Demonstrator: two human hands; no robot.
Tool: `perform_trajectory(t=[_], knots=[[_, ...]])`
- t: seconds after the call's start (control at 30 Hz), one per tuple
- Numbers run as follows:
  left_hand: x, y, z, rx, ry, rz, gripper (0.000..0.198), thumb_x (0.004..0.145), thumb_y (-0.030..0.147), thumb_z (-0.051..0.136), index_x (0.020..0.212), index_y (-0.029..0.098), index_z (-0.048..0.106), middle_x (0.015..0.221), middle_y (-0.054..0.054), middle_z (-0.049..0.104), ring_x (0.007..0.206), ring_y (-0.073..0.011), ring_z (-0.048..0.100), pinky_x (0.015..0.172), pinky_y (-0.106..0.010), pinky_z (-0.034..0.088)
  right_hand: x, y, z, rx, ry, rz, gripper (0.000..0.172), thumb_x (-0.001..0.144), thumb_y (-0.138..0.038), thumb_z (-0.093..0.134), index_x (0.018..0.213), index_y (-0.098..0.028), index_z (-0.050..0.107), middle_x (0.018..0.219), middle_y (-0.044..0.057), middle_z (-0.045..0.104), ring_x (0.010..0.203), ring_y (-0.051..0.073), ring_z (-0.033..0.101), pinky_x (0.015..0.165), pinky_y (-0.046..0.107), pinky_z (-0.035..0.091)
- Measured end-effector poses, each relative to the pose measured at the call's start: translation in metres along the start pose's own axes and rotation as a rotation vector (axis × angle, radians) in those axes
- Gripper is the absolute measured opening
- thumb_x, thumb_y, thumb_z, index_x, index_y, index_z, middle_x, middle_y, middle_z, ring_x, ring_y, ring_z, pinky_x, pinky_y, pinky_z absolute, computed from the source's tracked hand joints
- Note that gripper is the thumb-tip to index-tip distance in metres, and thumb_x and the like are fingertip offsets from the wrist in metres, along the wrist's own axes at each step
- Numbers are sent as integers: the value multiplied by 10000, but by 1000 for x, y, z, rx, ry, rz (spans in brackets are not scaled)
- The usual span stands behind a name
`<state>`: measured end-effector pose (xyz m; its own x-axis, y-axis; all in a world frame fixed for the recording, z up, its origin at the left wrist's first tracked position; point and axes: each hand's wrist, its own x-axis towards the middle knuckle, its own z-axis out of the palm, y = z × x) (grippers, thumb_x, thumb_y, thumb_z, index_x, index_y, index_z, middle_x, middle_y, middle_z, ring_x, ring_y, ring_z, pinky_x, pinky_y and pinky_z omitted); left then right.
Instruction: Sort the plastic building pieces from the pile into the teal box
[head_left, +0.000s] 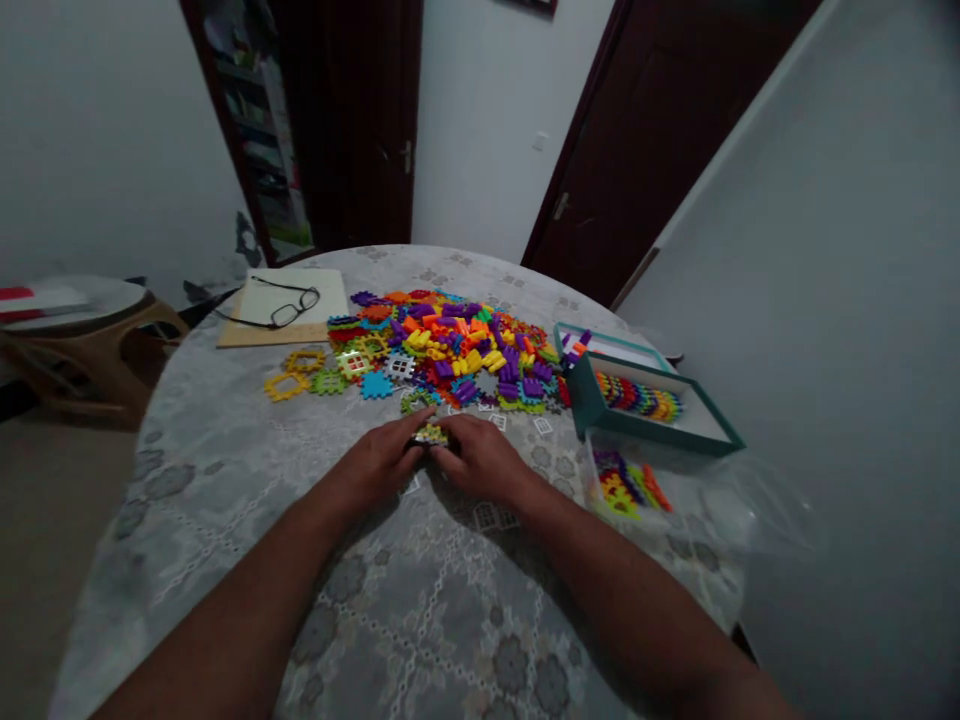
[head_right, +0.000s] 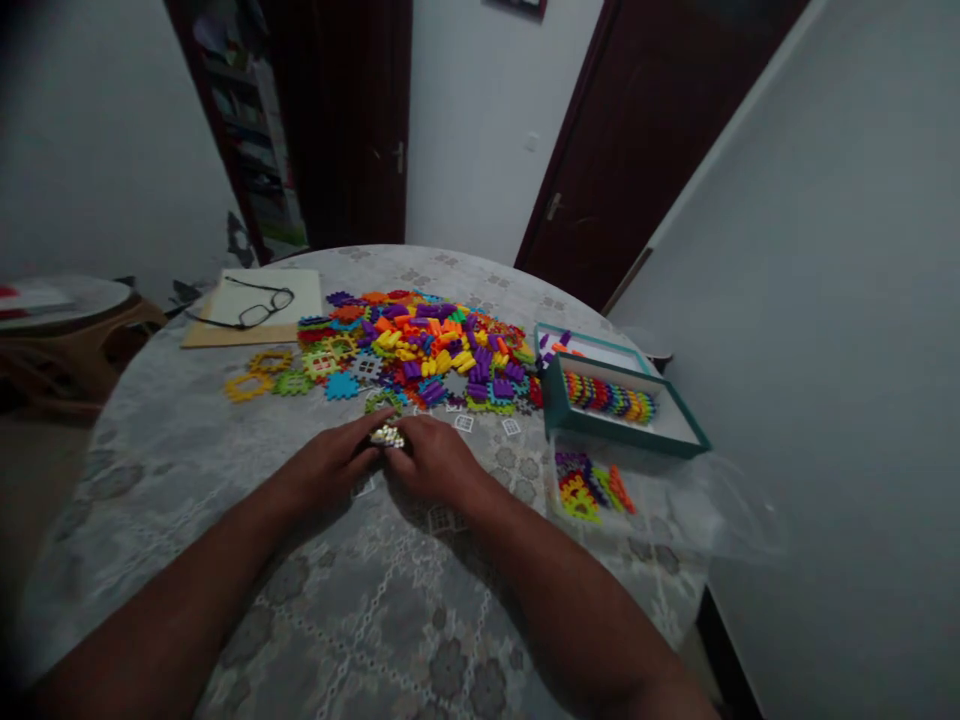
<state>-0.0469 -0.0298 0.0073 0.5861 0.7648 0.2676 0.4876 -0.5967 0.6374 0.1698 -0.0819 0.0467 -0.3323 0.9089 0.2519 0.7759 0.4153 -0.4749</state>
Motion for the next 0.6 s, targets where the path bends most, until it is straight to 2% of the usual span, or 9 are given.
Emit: perform_trajectory(t=[0.17, 0.3, 0.37, 0.43, 0.5, 0.6], knots=[[1, 0, -2, -40, -14, 42, 637, 1019, 390, 549, 1644, 272, 531, 1476, -112, 743, 1320, -315, 728, 1107, -428, 578, 6, -17, -18, -275, -153, 123, 280, 1010, -384, 654, 1187, -177, 721, 1095, 130, 810, 947, 287, 746, 783, 350, 521], [2, 9, -7, -51, -40, 32, 680, 1010, 423, 567, 1668, 267, 492, 1302, -104, 813, 1098, -300, 796, 943, -384, 616, 7, -27, -28, -341, -196, 131, 309, 998, -410, 669, 1205, -185, 720, 1075, 111, 825, 894, 286, 755, 705, 323, 488], [3, 12, -9, -77, -49, 18, 702, 1011, 444, 581, 1678, 258, 467, 1204, -93, 829, 918, -262, 793, 853, -365, 616, 5, -30, -40, -341, -159, 147, 250, 997, -394, 693, 1161, -210, 734, 1051, 87, 827, 876, 268, 750, 687, 304, 463], [5, 12, -9, -118, -36, 6, 702, 1010, 460, 595, 1671, 261, 466, 1216, -94, 818, 794, -222, 756, 798, -356, 609, 1, -29, -60, -322, -75, 198, 187, 1006, -379, 698, 1106, -228, 744, 1006, 66, 821, 854, 244, 736, 672, 292, 428], [5, 10, -7, -147, -15, 7, 679, 999, 462, 611, 1642, 271, 498, 1280, -107, 795, 761, -206, 733, 783, -362, 607, -5, -20, -90, -297, 31, 277, 184, 1024, -393, 673, 1069, -227, 741, 974, 57, 807, 835, 222, 711, 668, 284, 398], [5, 3, -3, -143, -17, 30, 631, 999, 439, 604, 1610, 294, 538, 1276, -101, 788, 809, -214, 739, 825, -378, 605, -16, 12, -145, -339, 229, 432, 267, 1057, -438, 607, 1127, -208, 725, 1029, 76, 798, 855, 206, 682, 702, 273, 394]])
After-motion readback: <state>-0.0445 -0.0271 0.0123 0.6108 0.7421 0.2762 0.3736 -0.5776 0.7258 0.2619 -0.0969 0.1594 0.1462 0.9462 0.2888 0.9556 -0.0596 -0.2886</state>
